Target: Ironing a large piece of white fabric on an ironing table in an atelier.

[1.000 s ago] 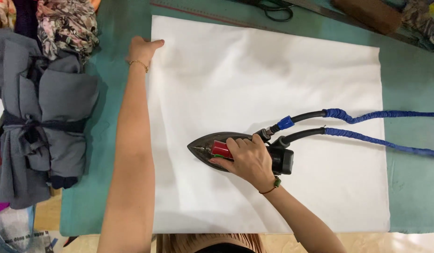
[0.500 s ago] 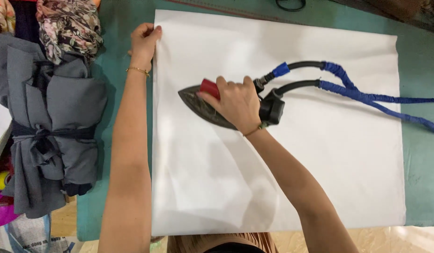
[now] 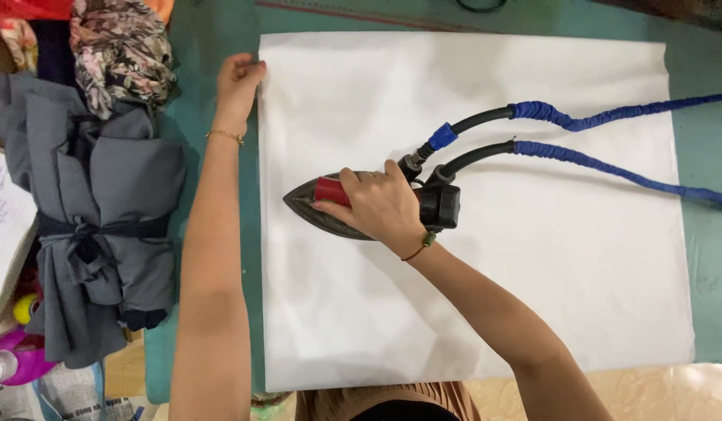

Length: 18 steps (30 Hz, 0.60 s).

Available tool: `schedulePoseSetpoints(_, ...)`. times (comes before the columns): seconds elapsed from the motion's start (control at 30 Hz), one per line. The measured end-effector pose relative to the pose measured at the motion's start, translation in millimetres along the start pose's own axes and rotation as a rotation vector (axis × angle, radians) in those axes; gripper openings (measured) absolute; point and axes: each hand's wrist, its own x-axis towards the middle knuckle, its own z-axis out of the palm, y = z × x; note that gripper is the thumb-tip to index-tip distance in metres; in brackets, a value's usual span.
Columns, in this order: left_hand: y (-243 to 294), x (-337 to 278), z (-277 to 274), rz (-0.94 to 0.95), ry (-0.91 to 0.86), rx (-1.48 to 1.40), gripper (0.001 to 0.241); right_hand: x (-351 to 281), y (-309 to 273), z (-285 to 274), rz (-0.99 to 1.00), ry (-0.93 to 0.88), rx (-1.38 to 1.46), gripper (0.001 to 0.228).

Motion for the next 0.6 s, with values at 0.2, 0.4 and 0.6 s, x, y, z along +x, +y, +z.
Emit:
schedulePoseSetpoints(0.2,-37.7,-17.6,1.1,-0.023,0.173,-0.186,0.058,13.8,27.7,15.8,0.045,0.120,-0.105,0.066)
schedulePoseSetpoints(0.4,56.7,-135.1,31.1,0.202,0.239,0.210,0.059,19.3,65.8,15.3,0.227,0.163,-0.150,0.069)
schedulePoseSetpoints(0.6,85.5,-238.6,62.7,0.313,0.011,0.809,0.062,-63.0,65.4,-17.1,0.197,0.150,-0.159,0.067)
